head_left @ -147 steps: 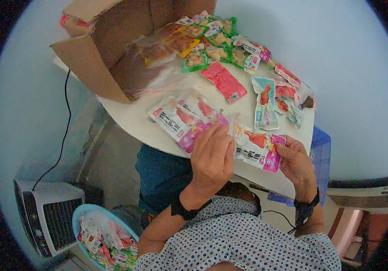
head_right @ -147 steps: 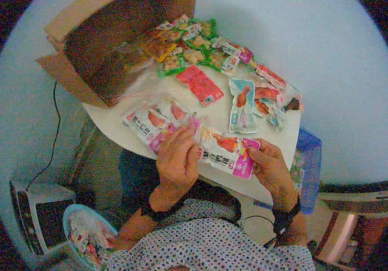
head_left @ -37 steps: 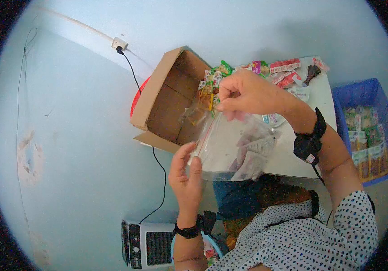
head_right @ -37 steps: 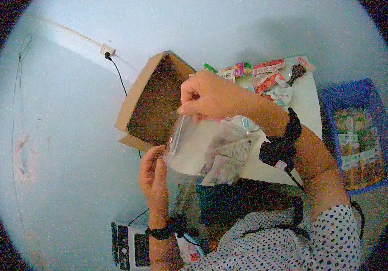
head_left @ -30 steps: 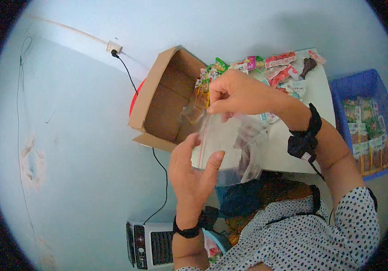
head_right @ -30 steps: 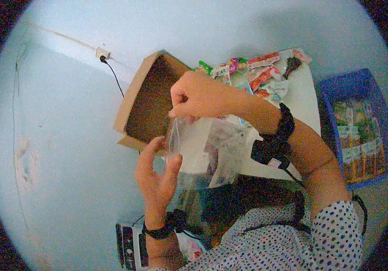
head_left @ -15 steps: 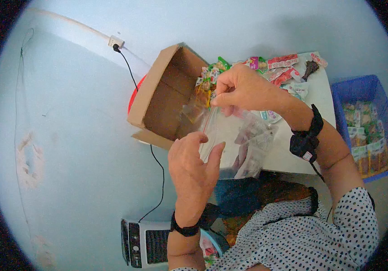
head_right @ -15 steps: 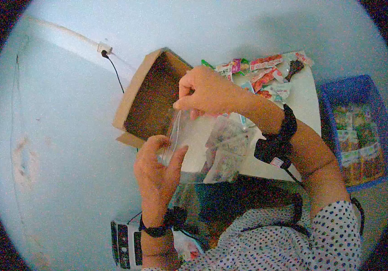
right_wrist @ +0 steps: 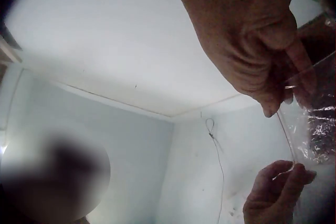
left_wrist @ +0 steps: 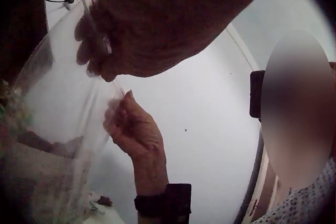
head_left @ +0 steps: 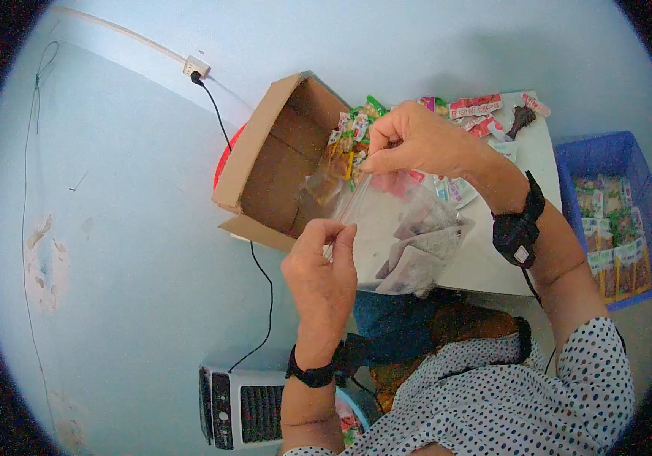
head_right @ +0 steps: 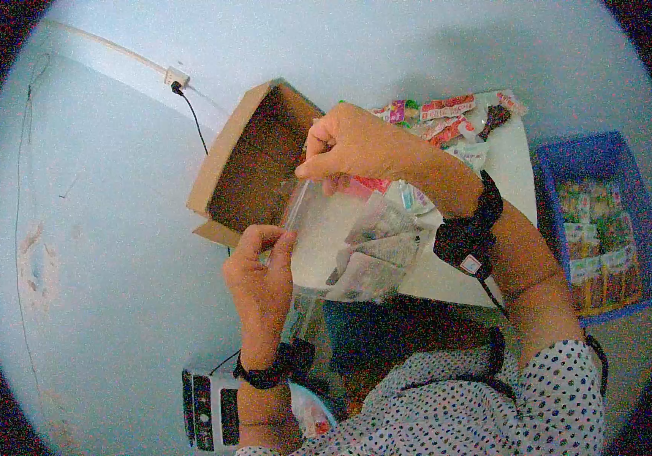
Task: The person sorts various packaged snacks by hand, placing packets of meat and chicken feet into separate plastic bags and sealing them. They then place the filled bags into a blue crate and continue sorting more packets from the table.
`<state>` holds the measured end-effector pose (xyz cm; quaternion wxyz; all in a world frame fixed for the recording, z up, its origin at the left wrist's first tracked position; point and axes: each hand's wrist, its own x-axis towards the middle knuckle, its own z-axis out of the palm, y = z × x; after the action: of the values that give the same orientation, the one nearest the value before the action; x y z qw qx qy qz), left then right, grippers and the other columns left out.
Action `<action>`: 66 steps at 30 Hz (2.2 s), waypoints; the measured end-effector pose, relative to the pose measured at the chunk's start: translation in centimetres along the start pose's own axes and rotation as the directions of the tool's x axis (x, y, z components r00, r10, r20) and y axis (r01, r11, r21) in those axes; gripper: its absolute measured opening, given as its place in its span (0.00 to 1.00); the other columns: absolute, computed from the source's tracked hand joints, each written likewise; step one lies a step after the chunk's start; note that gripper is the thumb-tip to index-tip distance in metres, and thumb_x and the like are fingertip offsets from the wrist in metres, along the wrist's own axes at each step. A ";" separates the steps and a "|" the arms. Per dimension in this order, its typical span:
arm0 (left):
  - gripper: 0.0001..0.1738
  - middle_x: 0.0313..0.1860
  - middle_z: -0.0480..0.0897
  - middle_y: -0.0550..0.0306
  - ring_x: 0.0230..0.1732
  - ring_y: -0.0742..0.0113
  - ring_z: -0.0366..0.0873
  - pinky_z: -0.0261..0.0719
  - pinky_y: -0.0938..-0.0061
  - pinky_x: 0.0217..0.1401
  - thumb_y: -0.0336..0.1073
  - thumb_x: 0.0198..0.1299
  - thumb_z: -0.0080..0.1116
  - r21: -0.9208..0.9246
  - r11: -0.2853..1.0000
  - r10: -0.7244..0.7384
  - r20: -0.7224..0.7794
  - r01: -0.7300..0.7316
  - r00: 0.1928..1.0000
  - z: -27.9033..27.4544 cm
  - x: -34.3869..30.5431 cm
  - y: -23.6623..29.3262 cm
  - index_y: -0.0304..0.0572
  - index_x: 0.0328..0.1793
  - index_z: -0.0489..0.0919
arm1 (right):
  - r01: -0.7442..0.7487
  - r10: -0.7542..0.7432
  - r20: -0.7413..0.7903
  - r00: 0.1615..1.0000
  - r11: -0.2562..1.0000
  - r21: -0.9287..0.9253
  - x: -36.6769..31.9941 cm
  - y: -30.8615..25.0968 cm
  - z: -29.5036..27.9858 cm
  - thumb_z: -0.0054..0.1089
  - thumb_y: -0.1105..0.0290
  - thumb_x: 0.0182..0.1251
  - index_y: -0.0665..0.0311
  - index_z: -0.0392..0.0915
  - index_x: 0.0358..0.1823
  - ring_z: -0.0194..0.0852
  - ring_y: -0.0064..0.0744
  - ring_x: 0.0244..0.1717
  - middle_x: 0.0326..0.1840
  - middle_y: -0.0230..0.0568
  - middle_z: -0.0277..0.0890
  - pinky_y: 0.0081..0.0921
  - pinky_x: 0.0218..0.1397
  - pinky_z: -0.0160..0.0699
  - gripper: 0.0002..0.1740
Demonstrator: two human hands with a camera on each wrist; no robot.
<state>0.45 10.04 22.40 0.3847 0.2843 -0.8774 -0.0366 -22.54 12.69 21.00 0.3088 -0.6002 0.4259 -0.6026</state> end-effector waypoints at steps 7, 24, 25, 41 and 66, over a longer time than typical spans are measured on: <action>0.04 0.31 0.84 0.47 0.33 0.49 0.82 0.79 0.63 0.37 0.29 0.56 0.65 0.050 0.995 0.084 -0.034 -0.082 0.996 0.3 0.0 -1.2 0.39 0.37 0.83 | -0.001 -0.001 0.043 0.999 0.999 0.034 0.4 1.2 -0.4 0.70 0.63 0.61 0.66 0.81 0.28 0.76 0.20 0.17 0.20 0.36 0.81 0.21 0.20 0.73 0.13; 0.04 0.29 0.81 0.50 0.34 0.47 0.78 0.75 0.59 0.42 0.29 0.54 0.66 0.046 0.983 0.177 -0.015 -0.177 0.984 0.1 0.4 -1.4 0.41 0.34 0.82 | 0.185 -0.167 0.126 0.978 0.971 -0.151 0.8 2.3 0.9 0.74 0.64 0.54 0.67 0.84 0.29 0.76 0.22 0.19 0.20 0.33 0.80 0.24 0.21 0.72 0.12; 0.04 0.29 0.81 0.50 0.34 0.48 0.78 0.74 0.59 0.42 0.29 0.54 0.66 0.099 0.966 0.242 -0.032 -0.238 0.970 -0.1 0.7 -1.7 0.41 0.34 0.81 | 0.148 -0.135 0.119 0.984 0.983 -0.111 0.7 1.8 0.8 0.73 0.66 0.55 0.67 0.84 0.28 0.74 0.20 0.16 0.18 0.32 0.78 0.23 0.17 0.69 0.11; 0.08 0.39 0.79 0.48 0.43 0.47 0.76 0.75 0.58 0.45 0.30 0.56 0.63 0.208 0.967 0.144 0.038 -0.149 0.989 -3.2 -0.3 -5.6 0.38 0.41 0.79 | 0.082 -0.085 -0.004 0.996 0.974 -0.209 0.1 0.1 1.3 0.70 0.71 0.58 0.66 0.82 0.23 0.72 0.15 0.17 0.16 0.31 0.78 0.19 0.19 0.68 0.09; 0.03 0.28 0.80 0.48 0.32 0.46 0.78 0.75 0.58 0.38 0.29 0.54 0.63 -0.257 0.963 0.094 0.026 -0.084 0.995 0.2 -3.3 -3.9 0.38 0.32 0.81 | -0.221 0.244 0.181 0.953 0.965 -0.138 -3.8 2.4 2.1 0.68 0.59 0.64 0.65 0.86 0.31 0.74 0.17 0.27 0.26 0.29 0.82 0.20 0.31 0.70 0.14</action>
<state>3.94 8.50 19.01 0.4025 0.1919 -0.8844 -0.1375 -20.48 14.69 16.99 0.3829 -0.6192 0.4954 -0.4739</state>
